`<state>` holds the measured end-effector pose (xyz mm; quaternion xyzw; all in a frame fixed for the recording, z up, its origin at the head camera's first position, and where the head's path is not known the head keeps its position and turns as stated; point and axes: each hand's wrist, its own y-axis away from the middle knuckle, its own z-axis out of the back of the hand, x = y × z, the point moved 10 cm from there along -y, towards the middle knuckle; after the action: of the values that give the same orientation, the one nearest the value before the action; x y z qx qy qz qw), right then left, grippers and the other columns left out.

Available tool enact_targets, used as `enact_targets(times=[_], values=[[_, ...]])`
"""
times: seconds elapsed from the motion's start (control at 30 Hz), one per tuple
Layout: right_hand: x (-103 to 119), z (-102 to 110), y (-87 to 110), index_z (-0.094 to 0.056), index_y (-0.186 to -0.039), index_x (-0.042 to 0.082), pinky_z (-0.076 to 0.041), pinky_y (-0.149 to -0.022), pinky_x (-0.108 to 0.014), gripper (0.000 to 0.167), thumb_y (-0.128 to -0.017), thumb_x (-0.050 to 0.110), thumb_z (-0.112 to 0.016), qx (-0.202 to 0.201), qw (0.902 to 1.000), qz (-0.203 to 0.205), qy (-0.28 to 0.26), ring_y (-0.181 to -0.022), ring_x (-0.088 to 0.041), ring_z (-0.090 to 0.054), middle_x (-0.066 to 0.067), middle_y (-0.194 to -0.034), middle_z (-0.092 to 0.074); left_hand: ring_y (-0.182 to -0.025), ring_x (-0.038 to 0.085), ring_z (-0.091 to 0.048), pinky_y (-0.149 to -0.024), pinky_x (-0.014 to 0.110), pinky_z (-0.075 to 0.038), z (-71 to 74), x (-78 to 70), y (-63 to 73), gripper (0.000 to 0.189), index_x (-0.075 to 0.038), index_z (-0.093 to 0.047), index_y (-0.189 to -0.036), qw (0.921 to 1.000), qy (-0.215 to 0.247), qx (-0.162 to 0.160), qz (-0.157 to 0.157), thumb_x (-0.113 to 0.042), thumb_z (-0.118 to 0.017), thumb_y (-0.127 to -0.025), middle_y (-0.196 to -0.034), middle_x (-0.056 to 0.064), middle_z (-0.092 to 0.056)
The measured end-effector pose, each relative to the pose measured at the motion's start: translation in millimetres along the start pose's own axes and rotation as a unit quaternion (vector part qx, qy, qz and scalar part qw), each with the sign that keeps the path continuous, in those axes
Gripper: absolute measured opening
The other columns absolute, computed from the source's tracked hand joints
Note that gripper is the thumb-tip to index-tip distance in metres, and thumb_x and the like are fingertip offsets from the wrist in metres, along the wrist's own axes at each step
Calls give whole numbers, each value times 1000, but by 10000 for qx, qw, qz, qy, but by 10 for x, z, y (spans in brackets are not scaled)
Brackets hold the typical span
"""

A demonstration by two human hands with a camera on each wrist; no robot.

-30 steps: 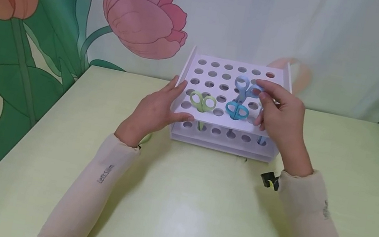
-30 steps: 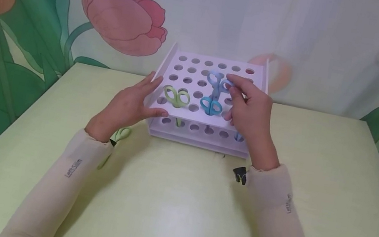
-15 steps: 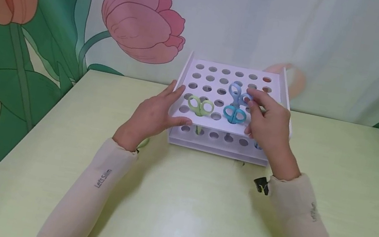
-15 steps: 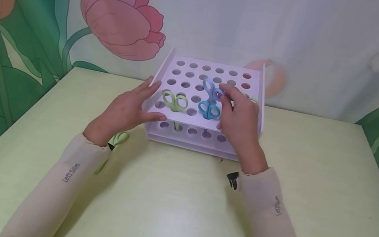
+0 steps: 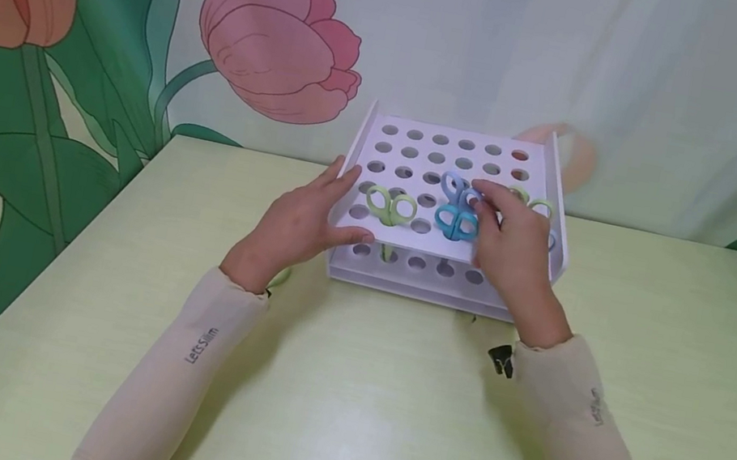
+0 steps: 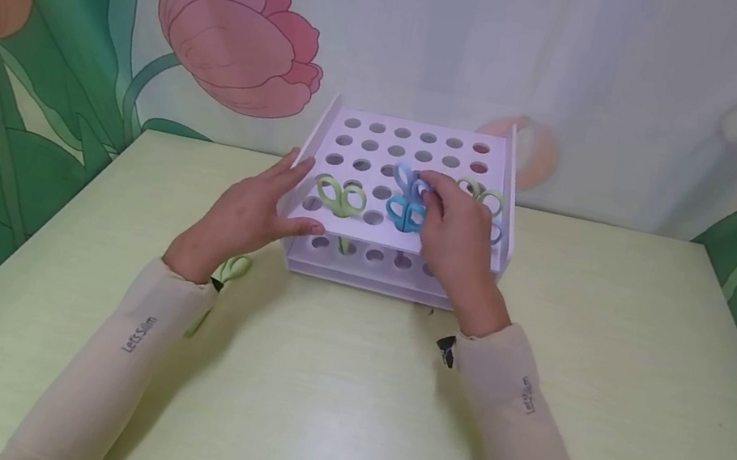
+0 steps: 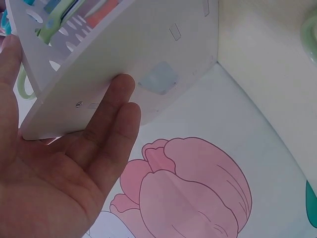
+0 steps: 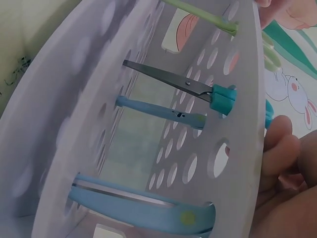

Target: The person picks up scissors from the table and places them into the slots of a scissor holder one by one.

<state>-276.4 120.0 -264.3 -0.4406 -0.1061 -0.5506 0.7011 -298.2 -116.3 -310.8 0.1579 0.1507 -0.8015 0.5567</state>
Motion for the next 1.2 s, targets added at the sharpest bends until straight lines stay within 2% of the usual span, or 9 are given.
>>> enact_targets(times=[0.17, 0.33, 0.43, 0.63, 0.83, 0.93, 1.07, 1.2], values=[[-11, -19, -28, -70, -125, 2, -46, -85, -45, 27, -99, 3, -62, 43, 10000, -58, 50, -97, -32, -65, -19, -115, -71, -144, 35, -36, -108, 48, -38, 7, 4, -1, 102, -15, -22, -162, 10000, 2, -17, -11, -57, -74, -86, -168, 11, -10], [-44, -35, -39, -69, -128, 4, -42, -95, -49, 29, -101, 4, -60, 244, 9991, -318, 138, -113, -35, -62, -18, -122, -69, -144, 35, -35, -108, 48, -38, 13, -4, 4, 101, -15, -22, -162, 10000, 16, -19, -13, -56, -74, -86, -168, 11, -10], [-53, -47, -36, -67, -131, 5, -41, -97, -50, 31, -102, 5, -58, 386, 9982, -423, 185, -116, -35, -60, -17, -126, -68, -145, 35, -34, -108, 48, -38, 16, -8, 5, 102, -14, -22, -162, 10000, 4, -28, -26, -56, -74, -86, -168, 11, -9], [-53, -42, -31, -67, -131, 4, -43, -87, -47, 32, -102, 5, -54, 455, 9977, -463, 214, -103, -37, -62, -19, -124, -68, -145, 35, -33, -110, 47, -36, 5, 0, -2, 102, -14, -22, -162, 10000, 18, -1, -8, -56, -75, -86, -168, 11, -9], [-41, -32, -18, -67, -131, 5, -44, -82, -44, 33, -103, 7, -50, 521, 9968, -590, 113, -98, -36, -64, -19, -125, -67, -144, 35, -35, -108, 48, -38, 1, 11, -9, 102, -15, -22, -162, 10000, 57, -1, 9, -57, -74, -85, -168, 10, -9], [-51, -44, -1, -65, -135, 7, -46, -72, -40, 35, -104, 10, -48, 659, 9946, -796, 41, -77, -31, -68, -17, -124, -66, -144, 35, -35, -108, 48, -38, 2, 6, -5, 102, -15, -22, -162, 10000, 73, 2, 11, -57, -74, -86, -168, 10, -8], [-66, -48, 17, -62, -139, 10, -42, -62, -36, 37, -105, 13, -47, 759, 9923, -975, -3, -49, -23, -62, -14, -117, -66, -143, 35, -36, -108, 48, -38, 7, -3, 3, 102, -15, -22, -162, 10000, 59, 9, 20, -57, -74, -86, -168, 10, -8], [-53, -26, 20, -63, -139, 10, -41, -63, -35, 37, -104, 13, -49, 690, 9933, -930, -29, -47, -19, -60, -15, -107, -69, -144, 35, -36, -108, 48, -38, 5, -8, 3, 102, -15, -22, -162, 10000, 45, 26, 46, -57, -74, -86, -168, 10, -8]])
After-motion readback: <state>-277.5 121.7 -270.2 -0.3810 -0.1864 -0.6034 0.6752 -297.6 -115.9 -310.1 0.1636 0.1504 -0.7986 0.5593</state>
